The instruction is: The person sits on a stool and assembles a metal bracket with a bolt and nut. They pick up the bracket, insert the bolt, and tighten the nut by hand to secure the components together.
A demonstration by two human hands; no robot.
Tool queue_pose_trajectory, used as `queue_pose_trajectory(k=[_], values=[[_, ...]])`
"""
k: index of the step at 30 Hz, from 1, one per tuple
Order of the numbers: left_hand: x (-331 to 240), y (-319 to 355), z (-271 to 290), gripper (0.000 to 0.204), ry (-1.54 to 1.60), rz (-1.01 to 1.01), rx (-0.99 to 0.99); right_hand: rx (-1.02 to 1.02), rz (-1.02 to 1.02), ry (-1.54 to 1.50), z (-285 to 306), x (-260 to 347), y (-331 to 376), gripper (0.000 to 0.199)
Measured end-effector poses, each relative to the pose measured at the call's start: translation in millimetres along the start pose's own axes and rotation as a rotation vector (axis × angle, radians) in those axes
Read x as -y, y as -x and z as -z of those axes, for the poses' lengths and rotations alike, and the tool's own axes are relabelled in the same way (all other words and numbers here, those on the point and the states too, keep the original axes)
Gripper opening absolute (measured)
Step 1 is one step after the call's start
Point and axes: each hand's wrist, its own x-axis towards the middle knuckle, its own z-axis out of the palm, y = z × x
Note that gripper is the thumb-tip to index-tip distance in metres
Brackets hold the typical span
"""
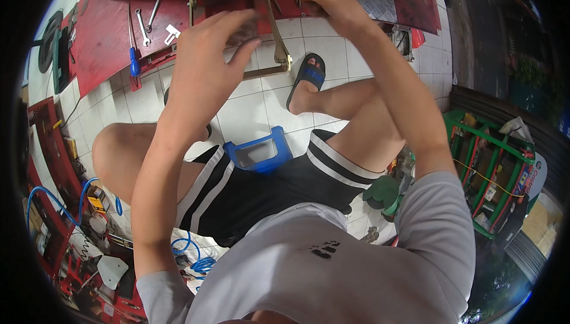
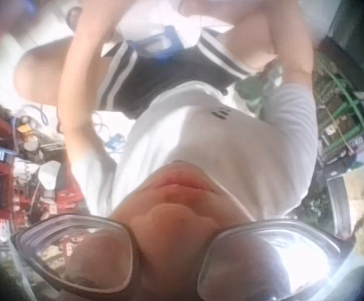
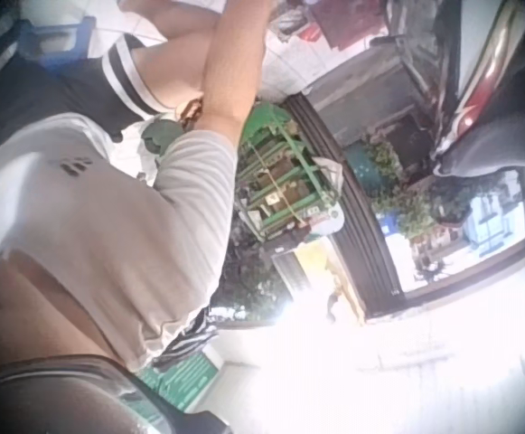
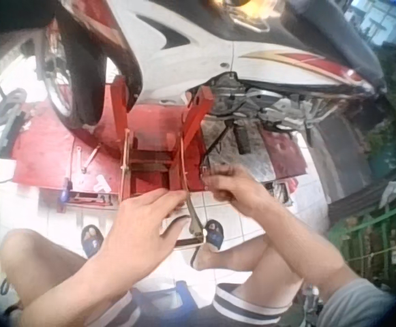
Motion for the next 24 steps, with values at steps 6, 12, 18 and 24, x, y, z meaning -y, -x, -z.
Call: queue_pose_trajectory(k=[6,12,18,24], values=[[-21,-6,-11,0.029,0.213,-0.138,-0.101,0.202,0.067,-0.502,-32,17,79,0.023],[-24,-2,-11,0.022,0.070,-0.129,-0.074,0.119,0.128,-0.415,-44,11,94,0.025],[-10,-1,-3,0.024,0.051,0.238,0.293,-0.105,0.206,0.177,-25,-1,93,0.023],[-6,-6,-13,0.023,0.037,0.332,0.396,0.040,0.241,0.255,-28,-12,94,0.019]])
